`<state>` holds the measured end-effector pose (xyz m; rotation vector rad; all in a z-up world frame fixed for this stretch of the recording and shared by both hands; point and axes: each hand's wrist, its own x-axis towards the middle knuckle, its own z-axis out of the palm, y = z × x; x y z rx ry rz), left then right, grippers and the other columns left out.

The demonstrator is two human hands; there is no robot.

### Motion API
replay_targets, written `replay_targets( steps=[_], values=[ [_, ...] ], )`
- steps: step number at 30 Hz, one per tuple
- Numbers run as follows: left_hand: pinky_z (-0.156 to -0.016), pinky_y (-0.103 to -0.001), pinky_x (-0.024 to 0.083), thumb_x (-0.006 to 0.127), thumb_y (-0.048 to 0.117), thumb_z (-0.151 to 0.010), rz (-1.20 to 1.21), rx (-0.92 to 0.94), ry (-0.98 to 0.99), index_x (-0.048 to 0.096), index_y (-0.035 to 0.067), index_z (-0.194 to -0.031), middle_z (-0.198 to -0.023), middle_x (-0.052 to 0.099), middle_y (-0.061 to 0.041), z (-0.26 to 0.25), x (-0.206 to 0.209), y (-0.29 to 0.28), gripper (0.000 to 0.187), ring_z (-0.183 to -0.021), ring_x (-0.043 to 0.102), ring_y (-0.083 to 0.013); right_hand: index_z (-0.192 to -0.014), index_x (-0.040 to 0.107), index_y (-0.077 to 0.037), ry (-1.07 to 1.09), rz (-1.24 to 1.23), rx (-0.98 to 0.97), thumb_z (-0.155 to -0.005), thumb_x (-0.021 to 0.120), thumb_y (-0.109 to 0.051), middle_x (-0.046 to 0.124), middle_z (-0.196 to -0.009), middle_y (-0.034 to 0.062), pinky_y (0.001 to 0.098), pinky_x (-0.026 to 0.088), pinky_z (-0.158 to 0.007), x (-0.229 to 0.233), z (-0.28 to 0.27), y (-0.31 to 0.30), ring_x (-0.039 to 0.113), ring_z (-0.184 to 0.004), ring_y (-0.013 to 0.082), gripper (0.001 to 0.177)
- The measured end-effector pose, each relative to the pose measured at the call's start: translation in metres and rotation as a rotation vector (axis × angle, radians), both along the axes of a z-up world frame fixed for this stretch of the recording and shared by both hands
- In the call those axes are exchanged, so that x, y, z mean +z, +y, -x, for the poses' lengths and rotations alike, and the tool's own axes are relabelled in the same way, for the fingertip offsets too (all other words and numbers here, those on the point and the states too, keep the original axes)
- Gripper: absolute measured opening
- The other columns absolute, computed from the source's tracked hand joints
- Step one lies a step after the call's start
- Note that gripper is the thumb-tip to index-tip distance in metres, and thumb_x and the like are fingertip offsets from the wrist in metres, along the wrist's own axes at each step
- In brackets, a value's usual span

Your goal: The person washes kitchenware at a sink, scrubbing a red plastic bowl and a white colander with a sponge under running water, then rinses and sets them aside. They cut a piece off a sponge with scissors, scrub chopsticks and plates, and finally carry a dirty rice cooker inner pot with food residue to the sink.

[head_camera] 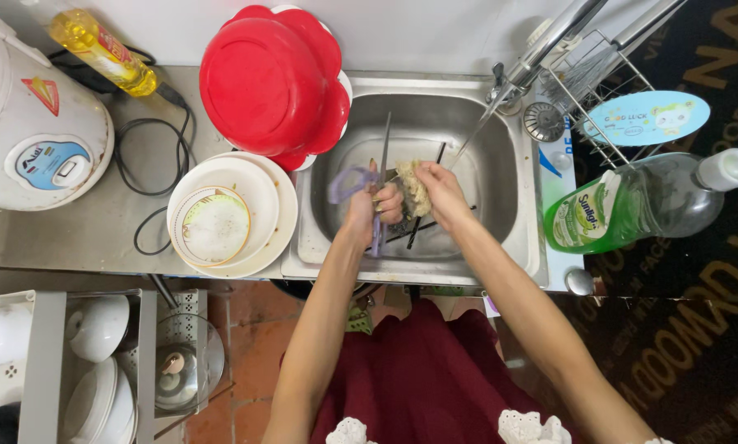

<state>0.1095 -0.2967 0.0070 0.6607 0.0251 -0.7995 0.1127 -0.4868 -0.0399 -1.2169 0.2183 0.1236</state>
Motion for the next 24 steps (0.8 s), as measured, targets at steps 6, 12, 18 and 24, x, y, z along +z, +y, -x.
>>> replay_targets(
  steps=[6, 12, 18, 24],
  values=[
    [-0.048, -0.031, 0.025, 0.022, 0.028, -0.097, 0.077, 0.043, 0.093, 0.027, 0.022, -0.056, -0.047, 0.026, 0.005, 0.004, 0.008, -0.015, 0.041, -0.041, 0.024, -0.0122, -0.11, 0.068, -0.002, -0.708, 0.775, -0.173, -0.096, 0.07, -0.004, 0.06, -0.111, 0.0123, 0.0353, 0.051, -0.091, 0.048, 0.029, 0.024, 0.063, -0.103, 0.0251, 0.014],
    [-0.047, -0.028, 0.026, 0.033, 0.022, -0.096, 0.196, -0.029, 0.011, 0.029, 0.023, -0.057, -0.05, 0.027, 0.006, 0.011, 0.01, -0.003, 0.039, -0.041, 0.024, -0.01, -0.104, 0.066, -0.002, -0.615, 0.811, -0.243, -0.094, 0.069, -0.005, 0.061, -0.108, 0.0124, 0.0352, 0.051, -0.088, 0.039, 0.016, 0.025, 0.064, -0.099, 0.0272, 0.011],
    [-0.054, -0.031, 0.031, 0.036, 0.025, -0.075, 0.236, -0.026, 0.17, 0.028, 0.021, -0.054, -0.047, 0.027, 0.004, 0.01, 0.013, 0.001, 0.023, -0.039, 0.025, -0.0122, -0.107, 0.061, -0.001, -0.526, 0.954, -0.469, -0.096, 0.071, -0.012, 0.065, -0.102, 0.0155, 0.0408, 0.05, -0.085, -0.012, -0.009, 0.017, 0.063, -0.096, 0.0327, 0.018],
    [-0.047, -0.028, 0.025, 0.034, 0.023, -0.098, 0.124, 0.031, -0.065, 0.028, 0.024, -0.059, -0.053, 0.028, 0.006, 0.006, 0.001, 0.011, 0.039, -0.043, 0.025, -0.0091, -0.108, 0.065, -0.005, -0.078, 0.734, -0.417, -0.098, 0.069, -0.026, 0.068, -0.081, 0.0043, 0.0332, 0.05, -0.068, -0.002, 0.005, 0.011, 0.061, -0.071, 0.0157, 0.024]
  ],
)
